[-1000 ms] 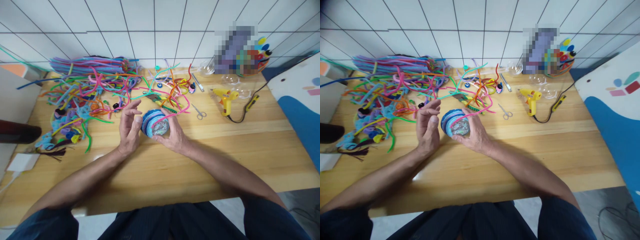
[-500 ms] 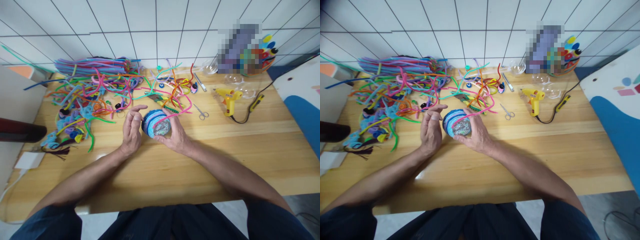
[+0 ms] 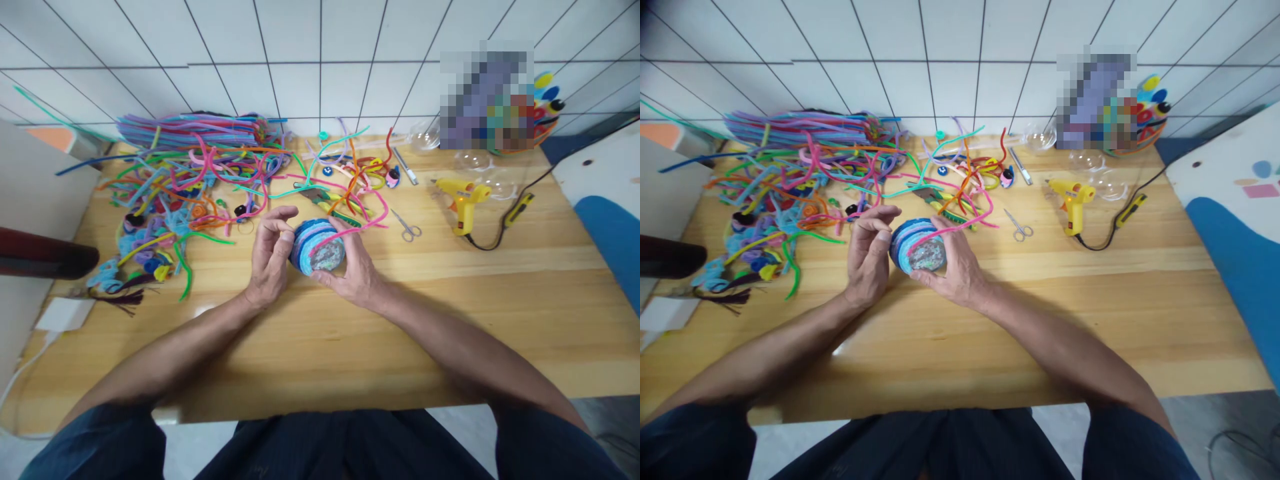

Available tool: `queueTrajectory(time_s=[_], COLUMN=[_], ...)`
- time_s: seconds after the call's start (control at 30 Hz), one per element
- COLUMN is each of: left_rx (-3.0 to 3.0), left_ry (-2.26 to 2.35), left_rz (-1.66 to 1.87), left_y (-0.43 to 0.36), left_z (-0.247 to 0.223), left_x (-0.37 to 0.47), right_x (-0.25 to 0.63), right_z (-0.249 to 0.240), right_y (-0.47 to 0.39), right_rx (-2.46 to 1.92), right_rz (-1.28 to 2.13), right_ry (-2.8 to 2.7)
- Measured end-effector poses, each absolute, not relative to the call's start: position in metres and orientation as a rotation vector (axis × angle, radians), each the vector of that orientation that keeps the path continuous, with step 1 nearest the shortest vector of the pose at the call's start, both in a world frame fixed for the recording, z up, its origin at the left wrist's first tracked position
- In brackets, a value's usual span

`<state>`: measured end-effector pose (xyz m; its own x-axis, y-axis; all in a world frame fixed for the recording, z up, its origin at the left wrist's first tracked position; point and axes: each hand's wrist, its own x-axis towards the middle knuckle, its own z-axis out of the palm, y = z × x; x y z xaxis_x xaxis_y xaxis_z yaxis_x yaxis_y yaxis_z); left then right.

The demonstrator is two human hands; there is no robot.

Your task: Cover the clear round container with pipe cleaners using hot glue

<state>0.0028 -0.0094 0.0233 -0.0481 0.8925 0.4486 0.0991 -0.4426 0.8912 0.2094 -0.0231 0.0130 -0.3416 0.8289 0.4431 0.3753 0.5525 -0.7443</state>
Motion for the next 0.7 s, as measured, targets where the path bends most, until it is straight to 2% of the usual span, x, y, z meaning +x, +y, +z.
queueTrajectory(time_s=[0.17,0.37,0.7], left_rx=[1.415,1.405,1.857], left_ry=[1.150,1.143,0.962], left_rz=[1.680,1.651,1.361], left_y=[0.003,0.010,-0.009], left_z=[0.016,0.003,0.010], left_x=[-0.001,-0.005,-0.005], right_x=[0.210,0.210,0.209], right_z=[0.013,0.012,0.015], right_y=[-0.023,-0.022,-0.024], right_rx=[-1.030,-1.034,-1.058], right_rz=[0.703,0.714,0.720], right_ry=[-1.942,-1.944,-1.945])
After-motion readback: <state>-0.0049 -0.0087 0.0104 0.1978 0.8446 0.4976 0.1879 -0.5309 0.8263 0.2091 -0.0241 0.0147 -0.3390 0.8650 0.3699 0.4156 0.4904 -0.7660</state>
